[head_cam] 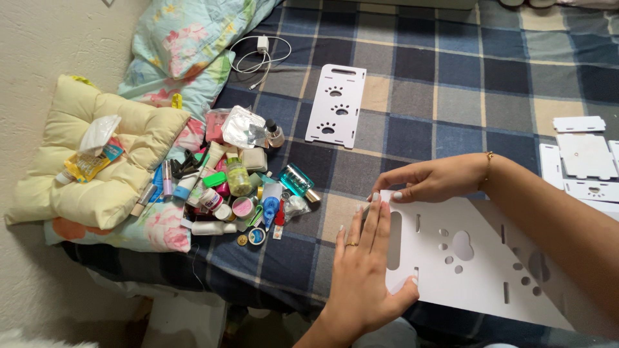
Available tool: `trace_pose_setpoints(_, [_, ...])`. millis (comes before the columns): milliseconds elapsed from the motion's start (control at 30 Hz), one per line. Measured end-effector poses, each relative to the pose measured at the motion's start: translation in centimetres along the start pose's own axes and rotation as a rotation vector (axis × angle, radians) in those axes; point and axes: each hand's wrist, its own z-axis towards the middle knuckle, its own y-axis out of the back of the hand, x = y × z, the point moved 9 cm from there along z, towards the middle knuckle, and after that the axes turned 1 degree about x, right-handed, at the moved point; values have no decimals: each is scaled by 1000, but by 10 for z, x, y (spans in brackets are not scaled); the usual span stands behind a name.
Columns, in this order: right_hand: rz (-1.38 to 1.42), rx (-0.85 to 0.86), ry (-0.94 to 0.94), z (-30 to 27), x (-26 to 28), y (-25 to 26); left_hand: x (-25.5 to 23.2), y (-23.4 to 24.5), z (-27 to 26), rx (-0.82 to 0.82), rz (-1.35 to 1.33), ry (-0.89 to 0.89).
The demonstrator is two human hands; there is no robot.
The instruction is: The person assembles a white plastic storage unit by snapping together multiple flat panels with paw-print cutouts. They align and press the panels into slots to form a box-like structure, then add a top panel to complete the unit.
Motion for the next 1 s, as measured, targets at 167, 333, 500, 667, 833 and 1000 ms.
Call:
trace_pose_setpoints(167, [149, -2, -3, 5, -9, -2, 5, -4, 1, 49, -18, 13])
trace_pose_setpoints(333, [164, -17, 158, 8, 3, -4, 11, -6, 2, 76, 0, 3])
trace_pose_setpoints(500, [-190, -176, 156, 0, 11, 13, 5, -4, 5, 41, 153, -62])
trace_pose_setpoints(667, [-127, -111, -207, -29, -21, 8, 3, 2, 11, 0, 198, -81])
trace_pose_setpoints(833, [-70, -105, -77, -34, -6, -3, -3, 6, 10, -1, 211, -119])
trace_pose_setpoints(1000, [-169, -96, 2, -29, 0, -5, -4, 4, 10, 30, 284, -105])
